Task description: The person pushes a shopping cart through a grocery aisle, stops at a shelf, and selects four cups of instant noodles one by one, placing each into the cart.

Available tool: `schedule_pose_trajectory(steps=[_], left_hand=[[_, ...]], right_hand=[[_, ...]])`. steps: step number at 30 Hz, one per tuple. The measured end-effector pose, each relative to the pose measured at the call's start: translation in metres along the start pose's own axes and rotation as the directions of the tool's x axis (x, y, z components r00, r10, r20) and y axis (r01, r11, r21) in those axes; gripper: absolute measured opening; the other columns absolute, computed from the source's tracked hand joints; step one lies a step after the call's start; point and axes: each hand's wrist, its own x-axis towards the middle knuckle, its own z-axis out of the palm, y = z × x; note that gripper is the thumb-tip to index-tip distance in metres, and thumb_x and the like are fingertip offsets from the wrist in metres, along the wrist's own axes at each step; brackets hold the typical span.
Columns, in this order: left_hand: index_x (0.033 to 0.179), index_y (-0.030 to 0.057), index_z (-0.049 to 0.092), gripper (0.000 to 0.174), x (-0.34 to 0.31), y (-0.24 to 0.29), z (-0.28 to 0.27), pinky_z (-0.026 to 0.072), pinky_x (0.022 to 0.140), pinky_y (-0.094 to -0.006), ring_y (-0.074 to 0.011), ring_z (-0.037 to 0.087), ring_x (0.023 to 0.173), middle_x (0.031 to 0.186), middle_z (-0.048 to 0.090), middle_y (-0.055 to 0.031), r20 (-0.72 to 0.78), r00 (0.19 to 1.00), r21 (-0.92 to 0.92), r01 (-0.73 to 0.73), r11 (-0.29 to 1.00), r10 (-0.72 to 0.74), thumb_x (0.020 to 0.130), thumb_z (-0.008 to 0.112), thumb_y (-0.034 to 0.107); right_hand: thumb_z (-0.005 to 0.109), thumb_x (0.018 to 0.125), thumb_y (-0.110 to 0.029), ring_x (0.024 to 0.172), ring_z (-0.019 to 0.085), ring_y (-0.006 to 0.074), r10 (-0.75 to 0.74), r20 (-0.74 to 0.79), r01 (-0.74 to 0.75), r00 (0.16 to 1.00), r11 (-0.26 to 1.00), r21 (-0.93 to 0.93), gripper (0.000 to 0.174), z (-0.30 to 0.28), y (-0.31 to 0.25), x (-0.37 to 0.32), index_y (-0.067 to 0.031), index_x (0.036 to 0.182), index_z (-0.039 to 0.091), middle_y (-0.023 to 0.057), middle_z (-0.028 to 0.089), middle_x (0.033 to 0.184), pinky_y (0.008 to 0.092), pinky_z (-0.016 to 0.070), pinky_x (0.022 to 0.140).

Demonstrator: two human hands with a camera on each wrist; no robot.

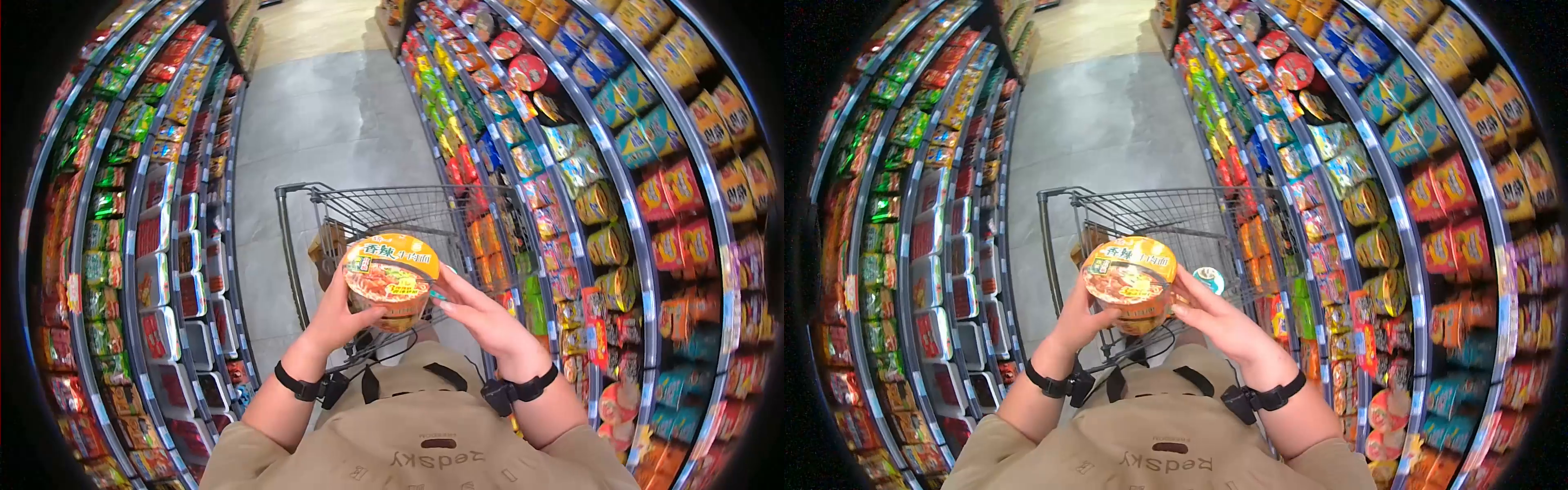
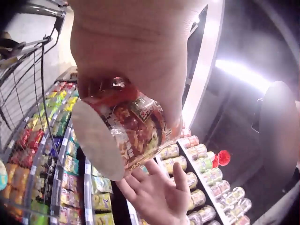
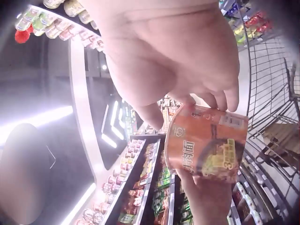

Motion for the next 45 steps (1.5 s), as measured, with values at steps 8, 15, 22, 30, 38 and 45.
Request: schedule_pose_trajectory(steps=[8,15,22,30,38,45], left_hand=[[0.154,-0.0007,0.034,0.058,0.012,0.013,0.040,0.0411,0.114,-0.0346,-0.0173,0.050,0.133,0.145,0.054,-0.0111,0.217,0.956,-0.309,0.257,0.916,-0.195,0.107,0.060,0.020],[0.152,-0.0037,0.031,0.094,0.015,0.053,0.106,0.0409,0.116,-0.0372,-0.0210,0.051,0.136,0.145,0.054,-0.0153,0.516,0.846,0.027,0.138,0.990,-0.132,0.083,0.090,0.022],[0.152,-0.0012,0.034,0.096,0.014,0.044,0.218,0.0425,0.115,-0.0404,-0.0224,0.053,0.136,0.146,0.057,-0.0137,0.724,0.677,0.254,-0.089,0.963,-0.129,0.078,0.092,0.018],[0.153,-0.0020,0.032,0.103,-0.023,0.063,0.378,0.0407,0.117,-0.0403,-0.0281,0.051,0.139,0.146,0.054,-0.0187,0.880,0.473,0.165,-0.210,0.964,-0.048,0.075,0.095,0.022],[0.154,-0.0014,0.030,0.107,-0.062,0.074,0.507,0.0459,0.112,-0.0422,-0.0334,0.057,0.136,0.145,0.057,-0.0218,0.905,0.424,0.186,-0.296,0.937,-0.045,0.074,0.096,0.027],[0.155,-0.0008,0.030,0.109,-0.071,0.085,0.569,0.0465,0.111,-0.0422,-0.0337,0.057,0.136,0.145,0.058,-0.0221,0.901,0.428,0.115,-0.391,0.913,0.070,0.073,0.096,0.027]], right_hand=[[0.058,0.106,-0.015,0.155,0.031,0.0330,0.012,-0.205,0.009,0.979,0.995,0.104,0.073,0.018,0.010,-0.077,-0.0034,0.166,0.019,0.0186,0.030,0.169,0.0467,0.0285,0.125],[0.059,0.106,-0.015,0.157,0.028,0.0316,-0.053,-0.369,0.108,0.928,0.986,0.129,0.076,0.002,0.030,-0.157,-0.0019,0.167,0.016,0.0172,0.025,0.171,0.0450,0.0268,0.126],[0.059,0.105,-0.013,0.159,0.020,0.0280,-0.160,-0.546,0.234,0.823,0.970,0.069,0.078,-0.019,0.045,-0.264,-0.0028,0.167,0.014,0.0134,0.020,0.173,0.0434,0.0199,0.128],[0.061,0.102,-0.012,0.160,0.020,0.0291,-0.237,-0.753,0.413,0.614,0.909,0.051,0.081,-0.034,0.079,-0.420,-0.0064,0.168,0.014,0.0131,0.021,0.173,0.0461,0.0212,0.127],[0.057,0.103,-0.002,0.160,0.019,0.0255,-0.347,-0.819,0.500,0.457,0.862,-0.085,0.080,-0.059,0.112,-0.538,-0.0088,0.169,0.013,0.0103,0.019,0.174,0.0468,0.0218,0.127],[0.058,0.100,0.004,0.161,0.016,0.0258,-0.379,-0.834,0.434,0.402,0.880,-0.191,0.087,-0.080,0.105,-0.581,-0.0087,0.169,0.008,0.0121,0.016,0.174,0.0484,0.0197,0.128]])
